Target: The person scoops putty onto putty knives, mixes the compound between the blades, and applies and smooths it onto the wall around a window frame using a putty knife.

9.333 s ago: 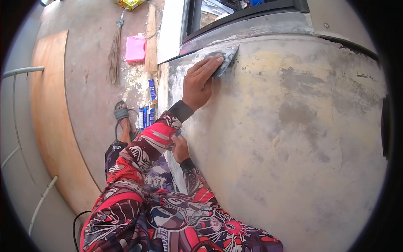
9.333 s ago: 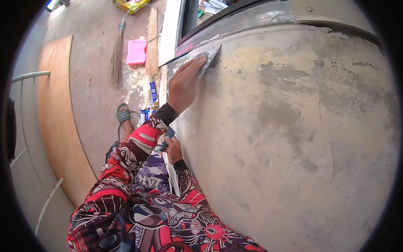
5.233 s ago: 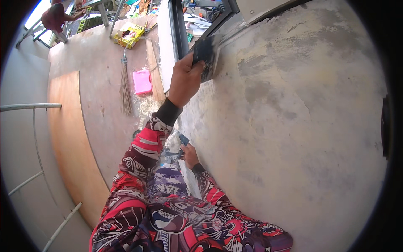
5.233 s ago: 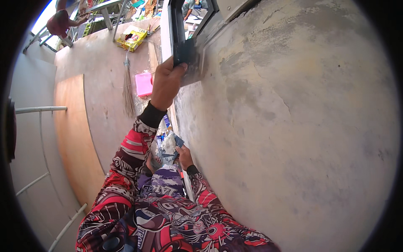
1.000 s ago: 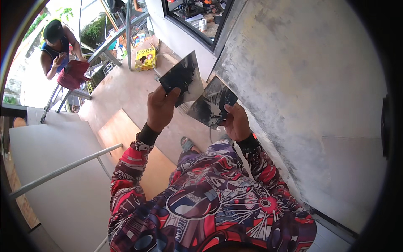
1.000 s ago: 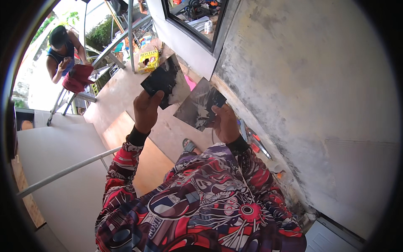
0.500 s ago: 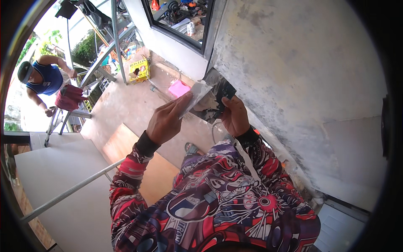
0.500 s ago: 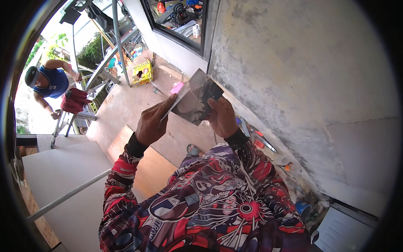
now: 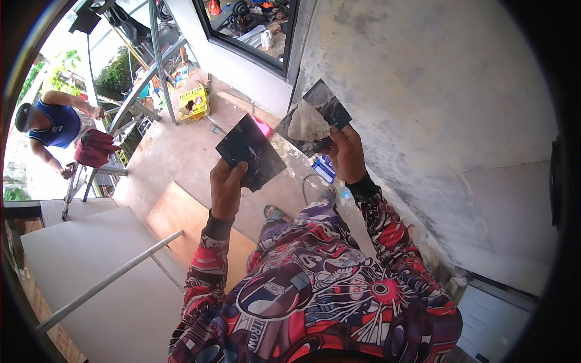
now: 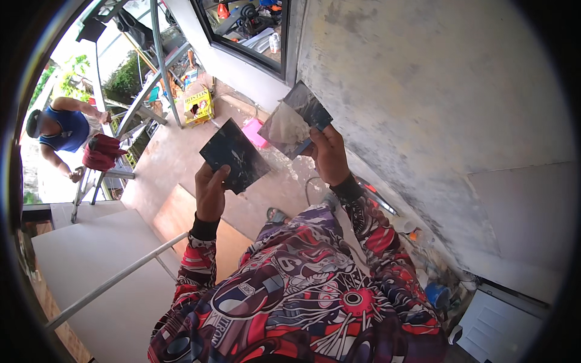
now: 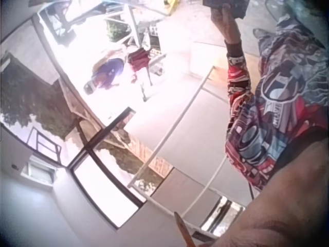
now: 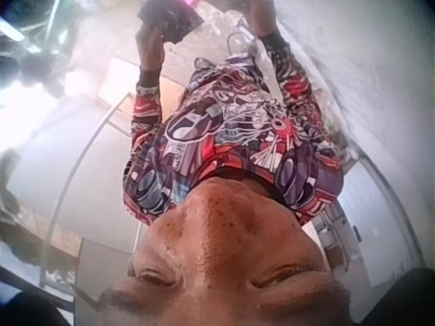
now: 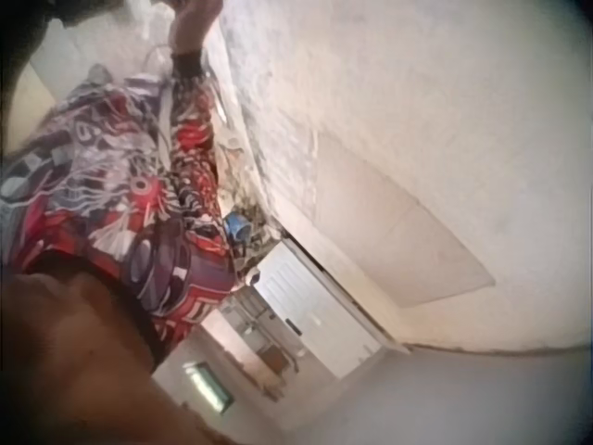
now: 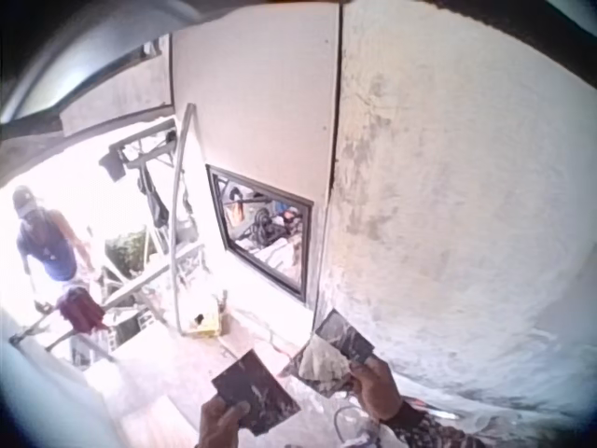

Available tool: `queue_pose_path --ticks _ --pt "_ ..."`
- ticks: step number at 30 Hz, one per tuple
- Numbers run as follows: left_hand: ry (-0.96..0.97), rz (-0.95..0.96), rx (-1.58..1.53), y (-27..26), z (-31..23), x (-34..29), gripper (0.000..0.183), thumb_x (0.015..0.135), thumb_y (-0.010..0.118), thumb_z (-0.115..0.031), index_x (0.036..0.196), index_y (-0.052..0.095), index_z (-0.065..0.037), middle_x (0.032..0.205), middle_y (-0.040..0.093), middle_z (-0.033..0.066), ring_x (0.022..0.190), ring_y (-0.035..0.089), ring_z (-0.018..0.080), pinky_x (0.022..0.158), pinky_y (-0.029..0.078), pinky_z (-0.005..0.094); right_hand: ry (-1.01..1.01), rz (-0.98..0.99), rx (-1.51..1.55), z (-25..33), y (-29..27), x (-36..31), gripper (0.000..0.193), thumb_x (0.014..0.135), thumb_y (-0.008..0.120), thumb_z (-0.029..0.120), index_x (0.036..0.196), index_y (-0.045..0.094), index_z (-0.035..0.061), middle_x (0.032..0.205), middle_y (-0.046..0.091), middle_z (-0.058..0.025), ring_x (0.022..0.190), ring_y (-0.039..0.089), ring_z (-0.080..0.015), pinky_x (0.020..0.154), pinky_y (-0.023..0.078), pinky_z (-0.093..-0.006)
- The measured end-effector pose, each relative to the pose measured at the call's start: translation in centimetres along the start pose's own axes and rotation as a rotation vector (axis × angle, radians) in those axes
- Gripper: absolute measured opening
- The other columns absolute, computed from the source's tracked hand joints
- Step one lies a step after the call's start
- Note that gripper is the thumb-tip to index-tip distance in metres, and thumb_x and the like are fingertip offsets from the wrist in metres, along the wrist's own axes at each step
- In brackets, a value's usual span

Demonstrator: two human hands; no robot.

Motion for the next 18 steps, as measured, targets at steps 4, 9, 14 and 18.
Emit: queue_pose_path --ticks 4,9,14,18 --pt "-0.094 0.047 -0.204 2.1 1.4 -1.5 0.020 0.094 0.053 -0.003 0.112 0.058 0.004 0.097 0.067 0.0115 0.074 0.069 0.0194 0.061 0.060 0.0337 -0.038 0.005 -0.054 -1.2 1.0 0.0 0.031 0.102 0.042 0.012 0.128 0.050 -0.0034 0.115 0.064 -0.0121 0.096 0.068 -0.0206 0.082 0.060 -0.0376" --pt "-0.070 0.020 -0.338 2.4 2.6 -1.5 0.019 0.095 0.054 -0.005 0.111 0.058 0.005 0.098 0.067 0.0121 0.080 0.069 0.0209 0.065 0.061 0.0361 -0.203 -0.114 -0.589 -2.9 1.7 -1.4 0.028 0.101 0.052 0.018 0.082 0.055 -0.0016 0.062 0.055 -0.0063 0.055 0.055 -0.0167 0.065 0.055 -0.0332" --pt "-0.076 0.018 -0.281 2.1 1.7 -1.0 0.018 0.095 0.054 -0.006 0.109 0.058 0.005 0.097 0.067 0.0122 0.082 0.069 0.0211 0.065 0.061 0.0360 -0.627 0.195 -1.139 -2.6 4.2 -2.9 0.010 0.096 0.056 0.009 0.097 0.056 -0.0007 0.067 0.055 -0.0214 0.059 0.056 -0.0374 0.055 0.042 -0.0428" --pt "-0.018 0.009 -0.214 1.7 1.2 -1.0 0.018 0.095 0.054 -0.006 0.110 0.058 0.004 0.098 0.067 0.0122 0.082 0.069 0.0211 0.065 0.061 0.0358 -0.463 0.199 -1.109 -1.6 5.2 -3.3 0.041 0.095 0.053 0.003 0.136 0.050 0.0042 0.074 0.061 -0.0225 0.065 0.059 -0.0405 0.058 0.044 -0.0451"
Point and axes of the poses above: each hand's wrist, its own x-axis towards the middle knuckle, its own y-axis out of the palm, z = x × y, the point moved 1 cm from there along x, towards the middle knuckle
